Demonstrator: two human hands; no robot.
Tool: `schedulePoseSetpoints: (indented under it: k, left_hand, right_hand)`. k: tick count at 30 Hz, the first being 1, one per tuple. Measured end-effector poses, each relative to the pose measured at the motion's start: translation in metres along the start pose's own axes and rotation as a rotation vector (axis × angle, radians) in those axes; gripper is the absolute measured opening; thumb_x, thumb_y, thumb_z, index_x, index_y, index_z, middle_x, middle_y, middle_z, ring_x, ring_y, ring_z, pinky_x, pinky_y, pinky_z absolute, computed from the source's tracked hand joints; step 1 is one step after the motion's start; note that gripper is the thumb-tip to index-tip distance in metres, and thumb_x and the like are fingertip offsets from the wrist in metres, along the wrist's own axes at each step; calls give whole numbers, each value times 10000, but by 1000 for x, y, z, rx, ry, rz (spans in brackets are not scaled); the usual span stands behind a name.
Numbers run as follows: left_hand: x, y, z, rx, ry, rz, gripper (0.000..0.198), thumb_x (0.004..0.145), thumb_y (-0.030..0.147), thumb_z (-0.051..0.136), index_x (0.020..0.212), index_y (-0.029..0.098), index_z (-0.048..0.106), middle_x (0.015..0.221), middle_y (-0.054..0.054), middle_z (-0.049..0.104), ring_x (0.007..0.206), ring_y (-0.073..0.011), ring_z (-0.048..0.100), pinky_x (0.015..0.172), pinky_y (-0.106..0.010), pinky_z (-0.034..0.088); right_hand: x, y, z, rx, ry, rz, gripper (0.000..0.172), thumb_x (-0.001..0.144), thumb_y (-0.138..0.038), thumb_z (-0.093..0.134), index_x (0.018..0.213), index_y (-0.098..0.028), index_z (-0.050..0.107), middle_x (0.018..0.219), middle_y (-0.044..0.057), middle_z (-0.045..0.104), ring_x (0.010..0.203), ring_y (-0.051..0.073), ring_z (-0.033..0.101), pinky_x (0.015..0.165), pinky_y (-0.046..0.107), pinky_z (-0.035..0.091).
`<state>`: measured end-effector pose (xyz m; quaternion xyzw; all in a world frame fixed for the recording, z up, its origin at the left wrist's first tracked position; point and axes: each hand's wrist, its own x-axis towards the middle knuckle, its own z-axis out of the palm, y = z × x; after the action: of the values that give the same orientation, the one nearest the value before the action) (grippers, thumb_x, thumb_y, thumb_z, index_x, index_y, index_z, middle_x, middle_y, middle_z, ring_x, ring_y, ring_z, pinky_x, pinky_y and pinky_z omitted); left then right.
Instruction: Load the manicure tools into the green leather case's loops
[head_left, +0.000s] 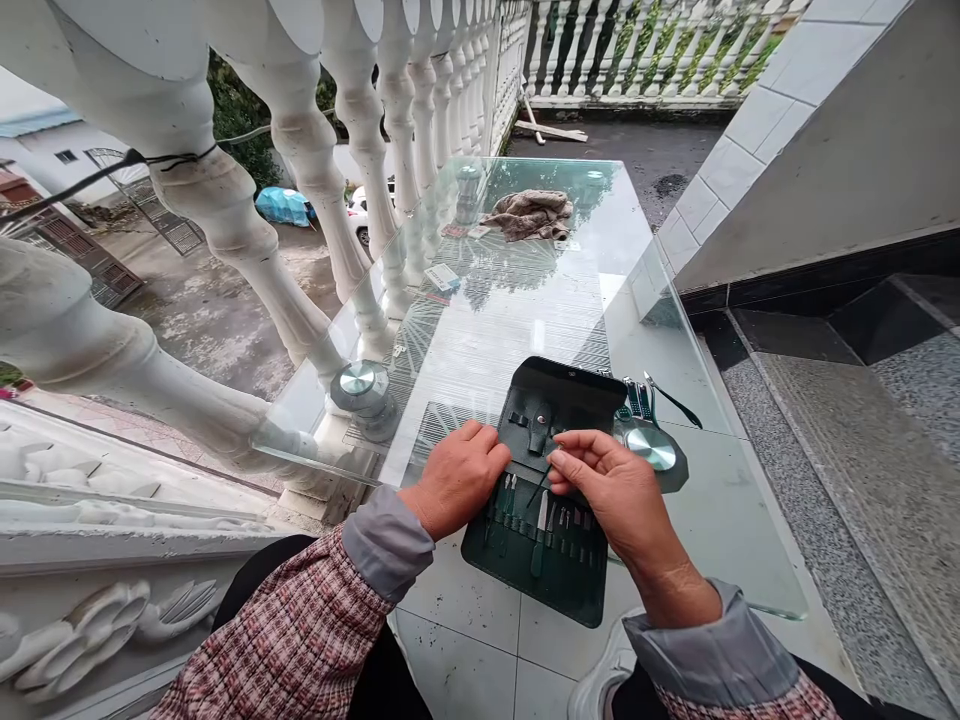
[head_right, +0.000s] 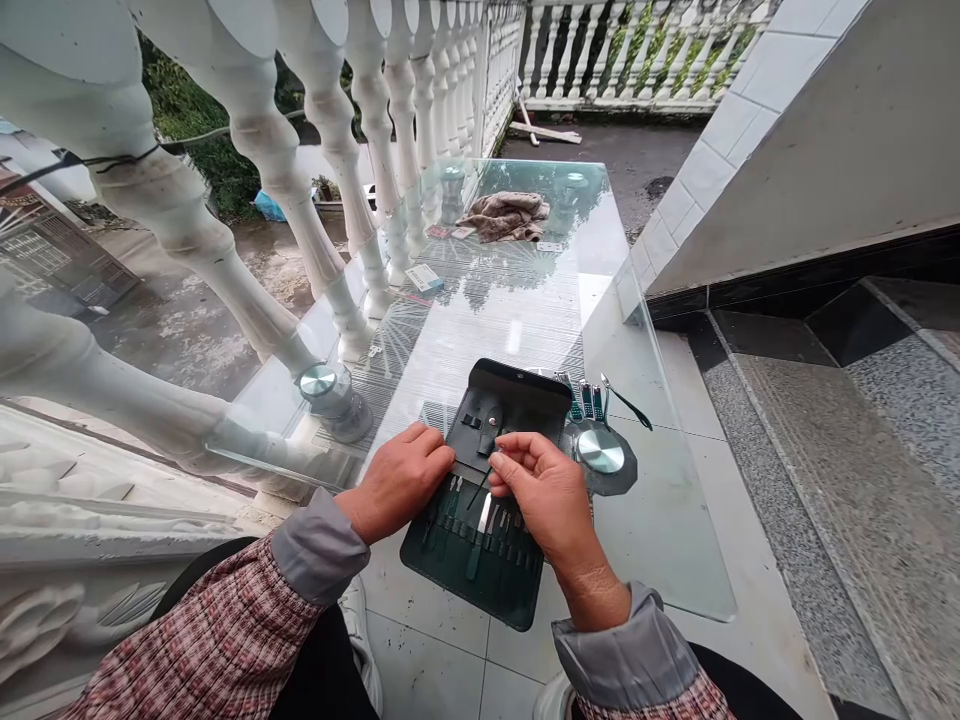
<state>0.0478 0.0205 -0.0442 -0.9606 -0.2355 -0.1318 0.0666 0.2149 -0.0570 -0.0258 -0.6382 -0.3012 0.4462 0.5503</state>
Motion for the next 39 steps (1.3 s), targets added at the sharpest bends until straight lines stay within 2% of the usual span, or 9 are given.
schedulePoseSetpoints:
  k: [4,10,17,29,35,39]
  left_hand:
    - [0,1,1,30,25,48,244,931,134,361,730,166,496,718,-43,476,674,-182,408,626,-302,383]
    - [0,1,2,34,49,48,229,924,141,380,725,170,489,712,-39,472,669,-183,406,619,-299,378]
    - [-1,2,4,31,47,41,220,926,149,372,740,173,486,720,-38,467,674,-185,411,623,-301,376]
    - [-1,6,4,19,37,35,206,925,156,348,773,179,485,730,-44,467,693,-202,429,615,-314,373]
    - [-1,6,6,26,37,29,197,920,148,357,774,180,485,734,-45,474,696,-202,432,619,-315,378]
    - [-1,6,6,40,31,37,197,920,146,356,771,182,480,732,-44,473,687,-203,435,612,-318,380]
  right_hand:
    - [0,1,5,-52,-36,19,445,551,-481,759,813,-151,616,653,-3,623,538,120,608,516,267,550]
    - [2,10,6,-128,-77,18,378,605,-435,723,831,-151,617,665,7,628,551,128,609,502,270,550]
    - [3,12,7,-201,-67,22,317,637,-397,682,831,-158,607,630,-6,617,507,124,600,468,262,541]
    - [0,9,12,-370,-57,-67,138,692,-311,605,781,-206,597,626,-28,580,471,128,591,399,248,512]
    - [0,12,11,-433,-81,-176,137,742,-350,579,731,-215,594,738,3,575,488,128,579,399,273,504]
    - [-1,13,10,-558,-114,-281,177,814,-336,502,744,-211,605,795,28,557,523,124,560,422,269,485]
